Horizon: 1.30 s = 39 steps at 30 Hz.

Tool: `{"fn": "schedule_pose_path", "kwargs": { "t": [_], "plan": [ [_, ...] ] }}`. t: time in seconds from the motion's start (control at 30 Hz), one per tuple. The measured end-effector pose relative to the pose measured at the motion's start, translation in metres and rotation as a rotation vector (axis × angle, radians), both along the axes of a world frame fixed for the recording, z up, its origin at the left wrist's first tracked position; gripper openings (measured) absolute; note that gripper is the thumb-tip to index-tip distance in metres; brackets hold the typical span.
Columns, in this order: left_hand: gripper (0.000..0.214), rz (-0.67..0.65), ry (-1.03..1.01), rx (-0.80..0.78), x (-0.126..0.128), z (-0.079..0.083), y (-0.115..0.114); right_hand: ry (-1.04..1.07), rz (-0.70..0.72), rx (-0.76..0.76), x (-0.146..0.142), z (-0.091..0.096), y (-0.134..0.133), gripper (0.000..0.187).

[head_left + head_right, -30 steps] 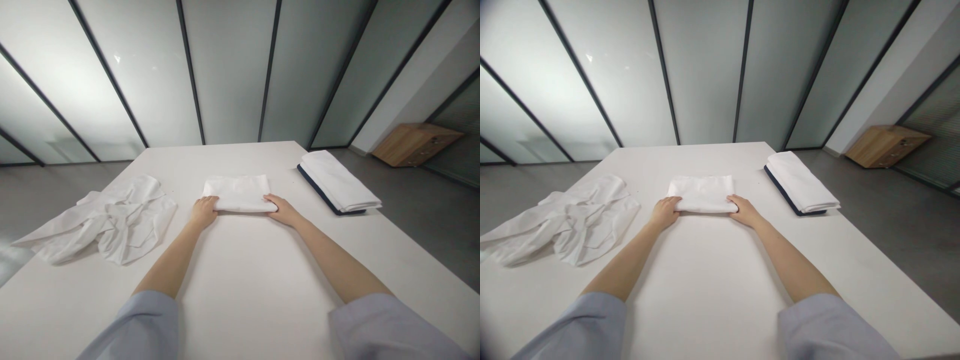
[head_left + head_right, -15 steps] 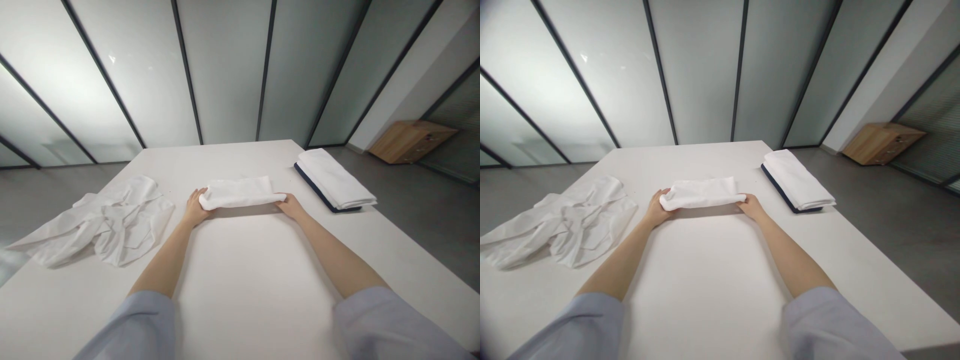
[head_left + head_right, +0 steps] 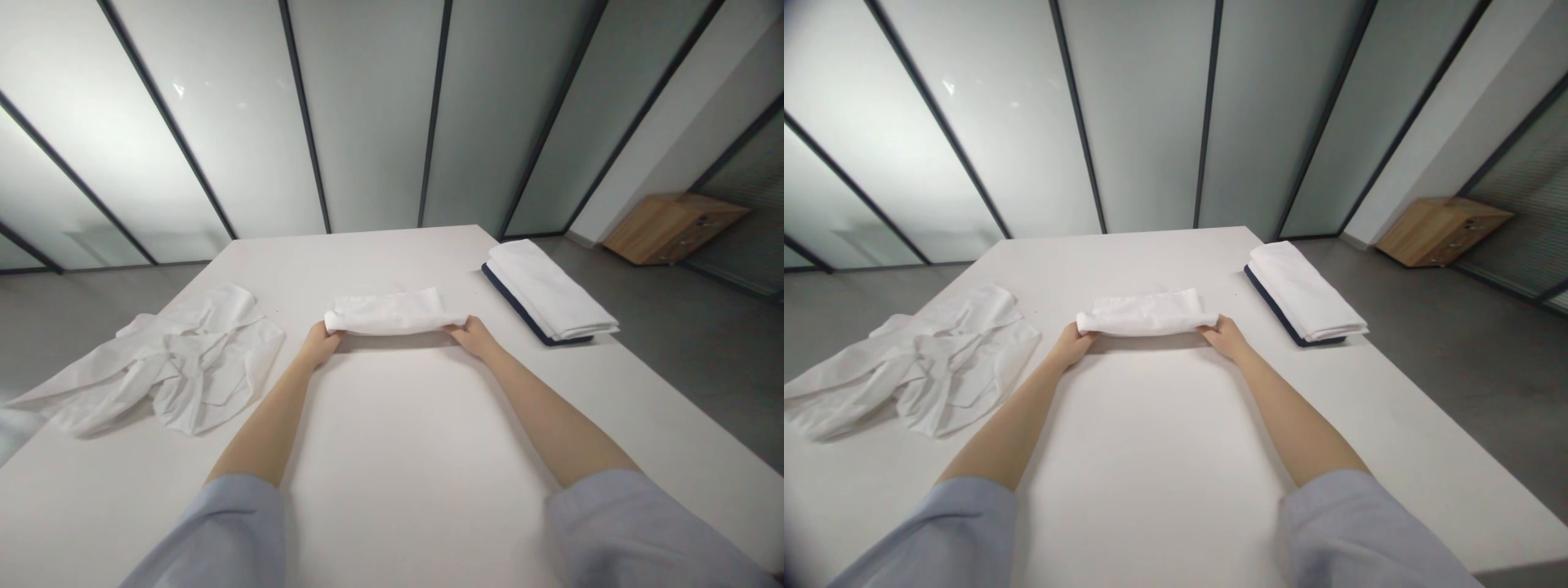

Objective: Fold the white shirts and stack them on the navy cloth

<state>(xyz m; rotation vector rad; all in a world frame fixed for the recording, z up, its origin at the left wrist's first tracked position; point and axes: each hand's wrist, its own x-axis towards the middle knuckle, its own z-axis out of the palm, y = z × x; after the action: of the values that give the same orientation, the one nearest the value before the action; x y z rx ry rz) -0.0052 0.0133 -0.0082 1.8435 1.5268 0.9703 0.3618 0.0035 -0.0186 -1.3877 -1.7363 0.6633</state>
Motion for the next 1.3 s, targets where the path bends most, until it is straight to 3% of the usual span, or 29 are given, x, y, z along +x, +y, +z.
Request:
{"fn": "schedule_pose_path", "kwargs": {
  "t": [0.37, 0.47, 0.63, 0.73, 0.87, 0.97, 1.1, 1.2, 1.3],
  "plan": [
    [0.043, 0.149, -0.153, 0.017, 0.002, -0.006, 0.006, -0.085, -0.192, 0.039, -0.009, -0.003, 0.002, 0.026],
    [0.043, 0.197, -0.207, -0.05, 0.001, -0.007, 0.006, -0.093, -0.221, 0.058, -0.01, -0.004, 0.003, 0.031],
    [0.072, 0.099, -0.339, -0.072, -0.001, -0.01, 0.007, -0.161, -0.259, 0.054, -0.011, -0.006, 0.005, 0.05],
    [0.08, 0.168, -0.157, 0.018, 0.001, -0.008, 0.005, -0.231, -0.276, 0.117, -0.014, -0.007, 0.004, 0.045],
    [0.07, 0.265, 0.204, 0.307, 0.014, 0.004, -0.007, -0.359, -0.274, 0.29, -0.02, -0.004, 0.0, 0.049],
    [0.058, 0.177, 0.442, 0.433, 0.031, 0.013, -0.021, -0.503, -0.195, 0.361, -0.024, 0.001, -0.004, 0.052],
    [0.054, -0.038, 0.703, 0.257, 0.051, 0.013, -0.029, -0.656, 0.02, 0.201, -0.032, 0.007, -0.01, 0.044],
    [0.056, -0.038, 0.766, 0.078, 0.056, 0.01, -0.027, -0.741, 0.023, 0.067, -0.038, 0.012, -0.014, 0.047],
    [0.057, -0.032, 0.761, 0.038, 0.056, 0.01, -0.024, -0.784, -0.017, 0.026, -0.044, 0.018, -0.017, 0.049]
  ]
}}
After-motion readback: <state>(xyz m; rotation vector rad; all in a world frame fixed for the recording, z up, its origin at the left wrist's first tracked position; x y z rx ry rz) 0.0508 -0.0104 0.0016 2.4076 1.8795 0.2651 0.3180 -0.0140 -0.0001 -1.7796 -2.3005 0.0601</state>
